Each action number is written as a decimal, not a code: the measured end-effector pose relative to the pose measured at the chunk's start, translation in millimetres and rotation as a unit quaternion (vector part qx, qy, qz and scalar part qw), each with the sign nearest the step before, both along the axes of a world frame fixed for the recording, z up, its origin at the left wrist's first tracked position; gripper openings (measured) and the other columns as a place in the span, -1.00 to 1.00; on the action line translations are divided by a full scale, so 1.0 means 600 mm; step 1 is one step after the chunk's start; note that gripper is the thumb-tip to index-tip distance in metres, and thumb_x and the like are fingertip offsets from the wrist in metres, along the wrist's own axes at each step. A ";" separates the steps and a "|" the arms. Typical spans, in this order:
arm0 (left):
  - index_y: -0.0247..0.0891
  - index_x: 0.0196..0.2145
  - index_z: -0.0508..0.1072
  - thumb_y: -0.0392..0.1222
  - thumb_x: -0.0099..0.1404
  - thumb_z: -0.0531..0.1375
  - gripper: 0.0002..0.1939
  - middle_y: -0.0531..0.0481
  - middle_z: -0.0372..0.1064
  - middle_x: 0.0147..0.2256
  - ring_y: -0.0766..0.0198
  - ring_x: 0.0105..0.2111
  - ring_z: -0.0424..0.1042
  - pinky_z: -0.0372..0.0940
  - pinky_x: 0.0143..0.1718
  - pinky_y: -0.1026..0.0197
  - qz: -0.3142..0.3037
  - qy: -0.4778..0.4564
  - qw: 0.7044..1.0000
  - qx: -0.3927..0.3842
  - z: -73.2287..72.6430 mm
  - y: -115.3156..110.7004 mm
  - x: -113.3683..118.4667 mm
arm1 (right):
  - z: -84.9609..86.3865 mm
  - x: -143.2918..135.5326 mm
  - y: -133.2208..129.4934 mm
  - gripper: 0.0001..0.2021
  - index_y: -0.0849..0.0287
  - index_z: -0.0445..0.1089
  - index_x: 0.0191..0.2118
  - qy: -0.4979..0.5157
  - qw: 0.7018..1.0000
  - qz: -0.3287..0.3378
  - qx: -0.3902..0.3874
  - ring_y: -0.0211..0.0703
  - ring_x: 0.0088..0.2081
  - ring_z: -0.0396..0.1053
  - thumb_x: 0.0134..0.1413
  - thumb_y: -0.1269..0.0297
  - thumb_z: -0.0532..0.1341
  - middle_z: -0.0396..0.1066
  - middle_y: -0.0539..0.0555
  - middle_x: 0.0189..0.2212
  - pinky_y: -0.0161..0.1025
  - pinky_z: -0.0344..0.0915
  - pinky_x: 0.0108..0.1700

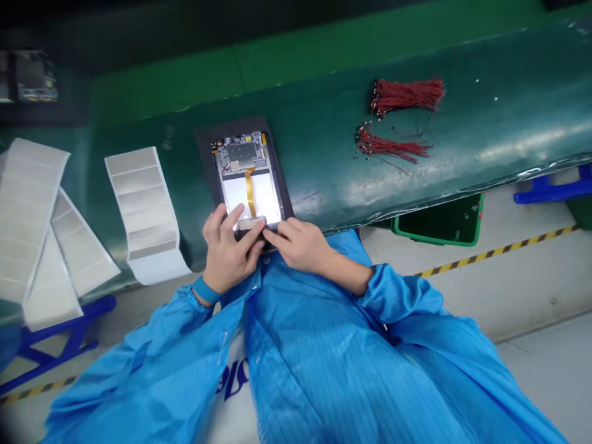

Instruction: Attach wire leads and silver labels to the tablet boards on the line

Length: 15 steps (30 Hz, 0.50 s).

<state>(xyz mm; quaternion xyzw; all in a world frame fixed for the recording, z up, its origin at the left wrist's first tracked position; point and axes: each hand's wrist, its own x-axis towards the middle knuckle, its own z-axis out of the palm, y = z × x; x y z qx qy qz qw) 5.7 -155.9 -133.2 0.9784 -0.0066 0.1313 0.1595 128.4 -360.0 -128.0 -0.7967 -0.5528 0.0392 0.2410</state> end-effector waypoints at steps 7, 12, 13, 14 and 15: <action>-0.13 0.33 0.41 -0.08 0.43 0.23 -0.46 -0.27 -0.01 0.46 -0.26 0.47 -0.03 -0.02 0.44 -0.35 0.065 -0.059 0.993 -0.079 0.016 0.005 -0.018 | -0.008 -0.013 0.020 -0.54 0.32 0.43 0.28 -0.039 0.997 0.021 -0.064 -0.02 -0.17 0.29 0.51 0.36 -0.07 0.44 0.22 -0.24 -0.14 0.24 -0.26; -0.20 0.44 0.20 0.05 0.42 0.24 -0.27 -0.34 0.14 0.35 -0.13 0.34 0.24 0.25 0.32 -0.19 0.174 0.051 0.959 -0.218 0.022 0.051 -0.035 | 0.003 -0.002 0.016 -0.65 0.22 0.53 0.10 0.002 0.998 -0.018 -0.060 -0.02 -0.11 0.29 0.49 0.33 0.03 0.44 0.23 -0.14 -0.14 0.29 -0.13; -0.20 0.45 0.17 0.07 0.40 0.25 -0.23 -0.32 0.21 0.30 -0.09 0.25 0.32 0.33 0.25 -0.15 0.175 0.071 0.953 -0.238 0.018 0.060 -0.035 | 0.006 0.001 0.015 -0.68 0.19 0.52 0.13 0.001 0.998 -0.033 -0.060 0.01 -0.08 0.29 0.48 0.28 0.08 0.45 0.25 -0.06 -0.11 0.30 -0.08; -0.20 0.47 0.15 0.09 0.38 0.26 -0.18 -0.30 0.26 0.25 -0.05 0.17 0.38 0.38 0.18 -0.11 0.174 0.086 0.947 -0.258 0.012 0.067 -0.032 | 0.009 0.005 0.015 -0.66 0.14 0.48 0.21 -0.007 0.997 -0.044 -0.062 0.05 -0.02 0.29 0.46 0.22 0.14 0.43 0.29 0.05 -0.07 0.30 -0.03; -0.19 0.48 0.12 0.12 0.36 0.27 -0.14 -0.28 0.29 0.22 -0.01 0.10 0.42 0.41 0.12 -0.09 0.175 0.095 0.940 -0.279 0.006 0.072 -0.027 | 0.011 0.010 0.016 -0.59 0.07 0.42 0.30 -0.019 0.996 -0.053 -0.069 0.12 0.06 0.28 0.43 0.16 0.20 0.37 0.32 0.18 -0.01 0.29 0.02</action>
